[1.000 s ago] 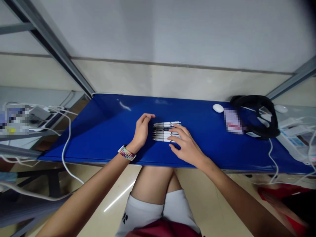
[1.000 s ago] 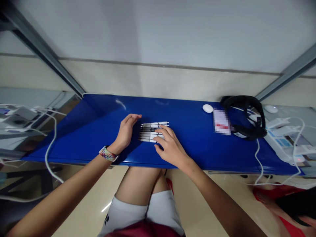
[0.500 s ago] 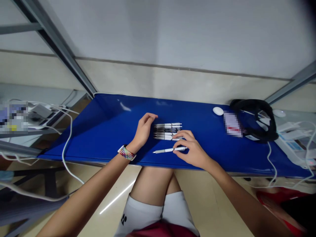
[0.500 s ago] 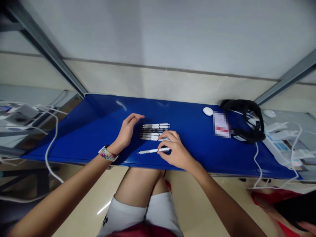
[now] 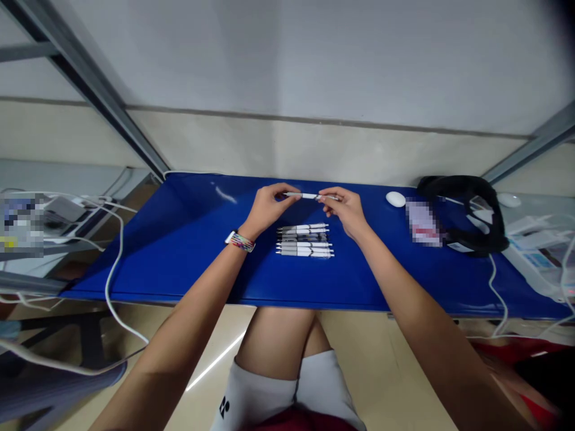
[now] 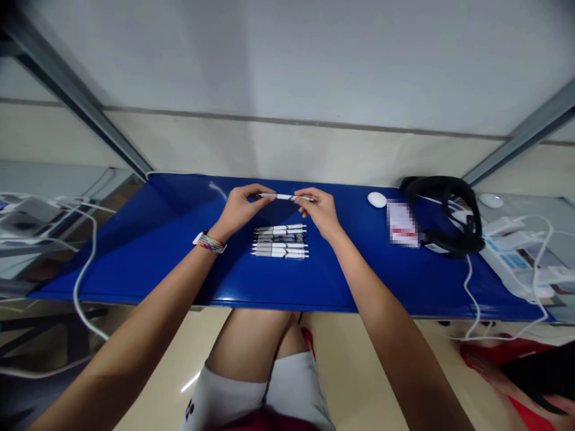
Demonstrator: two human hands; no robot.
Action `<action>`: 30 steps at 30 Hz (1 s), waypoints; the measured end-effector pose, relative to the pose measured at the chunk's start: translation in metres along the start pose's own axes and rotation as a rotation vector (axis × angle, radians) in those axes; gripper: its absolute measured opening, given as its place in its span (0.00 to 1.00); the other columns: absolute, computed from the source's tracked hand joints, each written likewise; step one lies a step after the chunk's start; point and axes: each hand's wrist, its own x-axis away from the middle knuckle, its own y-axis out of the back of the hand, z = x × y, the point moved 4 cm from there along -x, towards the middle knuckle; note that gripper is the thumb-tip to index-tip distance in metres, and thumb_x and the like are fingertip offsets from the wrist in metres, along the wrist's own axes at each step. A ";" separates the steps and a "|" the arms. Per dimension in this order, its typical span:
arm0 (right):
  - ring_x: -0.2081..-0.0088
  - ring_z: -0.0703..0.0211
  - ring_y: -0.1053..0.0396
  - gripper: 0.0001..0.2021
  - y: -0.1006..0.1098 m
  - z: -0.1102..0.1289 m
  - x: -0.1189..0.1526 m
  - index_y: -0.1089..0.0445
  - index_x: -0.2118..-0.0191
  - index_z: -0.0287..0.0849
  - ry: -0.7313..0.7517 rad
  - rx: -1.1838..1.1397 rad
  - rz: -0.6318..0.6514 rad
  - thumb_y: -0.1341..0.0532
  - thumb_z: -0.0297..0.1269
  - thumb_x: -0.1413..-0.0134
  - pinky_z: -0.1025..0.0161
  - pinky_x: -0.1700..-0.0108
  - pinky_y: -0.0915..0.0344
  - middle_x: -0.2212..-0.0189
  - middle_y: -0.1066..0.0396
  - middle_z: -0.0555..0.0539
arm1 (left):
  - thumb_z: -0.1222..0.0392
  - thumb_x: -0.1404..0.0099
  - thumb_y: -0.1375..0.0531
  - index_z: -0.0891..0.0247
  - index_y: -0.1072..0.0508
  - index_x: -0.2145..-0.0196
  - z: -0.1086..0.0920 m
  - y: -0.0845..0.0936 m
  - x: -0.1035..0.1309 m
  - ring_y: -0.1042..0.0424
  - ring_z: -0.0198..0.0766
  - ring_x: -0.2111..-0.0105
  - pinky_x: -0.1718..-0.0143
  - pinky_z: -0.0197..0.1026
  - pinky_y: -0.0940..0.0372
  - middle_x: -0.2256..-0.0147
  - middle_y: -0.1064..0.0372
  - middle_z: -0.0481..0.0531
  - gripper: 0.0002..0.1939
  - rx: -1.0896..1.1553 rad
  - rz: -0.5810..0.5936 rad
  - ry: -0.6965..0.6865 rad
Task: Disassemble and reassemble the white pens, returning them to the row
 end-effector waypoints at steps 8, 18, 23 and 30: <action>0.73 0.62 0.29 0.11 -0.001 -0.018 -0.014 0.20 0.63 0.45 -0.067 -0.164 0.029 0.25 0.43 0.51 0.64 0.73 0.32 0.71 0.24 0.50 | 0.49 0.31 0.33 0.57 0.14 0.56 0.030 0.010 -0.006 0.23 0.44 0.62 0.54 0.47 0.31 0.58 0.16 0.54 0.13 -0.067 0.041 0.015; 0.70 0.59 0.25 0.16 0.003 -0.029 -0.021 0.18 0.60 0.44 -0.052 -0.107 0.088 0.22 0.46 0.52 0.60 0.68 0.27 0.68 0.19 0.46 | 0.45 0.29 0.36 0.58 0.15 0.59 0.045 0.009 0.001 0.28 0.42 0.67 0.62 0.44 0.37 0.64 0.19 0.52 0.16 -0.098 -0.001 0.020; 0.68 0.57 0.23 0.18 0.003 -0.030 -0.023 0.17 0.58 0.43 0.021 -0.089 0.126 0.22 0.48 0.51 0.58 0.62 0.24 0.66 0.17 0.45 | 0.41 0.26 0.40 0.61 0.17 0.70 0.046 0.011 0.001 0.36 0.37 0.75 0.69 0.43 0.45 0.78 0.32 0.49 0.25 -0.060 0.013 0.093; 0.69 0.58 0.23 0.18 0.005 -0.039 -0.025 0.17 0.58 0.44 -0.013 -0.125 0.110 0.21 0.48 0.51 0.59 0.64 0.25 0.66 0.17 0.46 | 0.43 0.34 0.29 0.61 0.17 0.60 0.047 0.011 -0.002 0.31 0.37 0.71 0.66 0.40 0.40 0.71 0.24 0.48 0.18 0.044 -0.022 0.041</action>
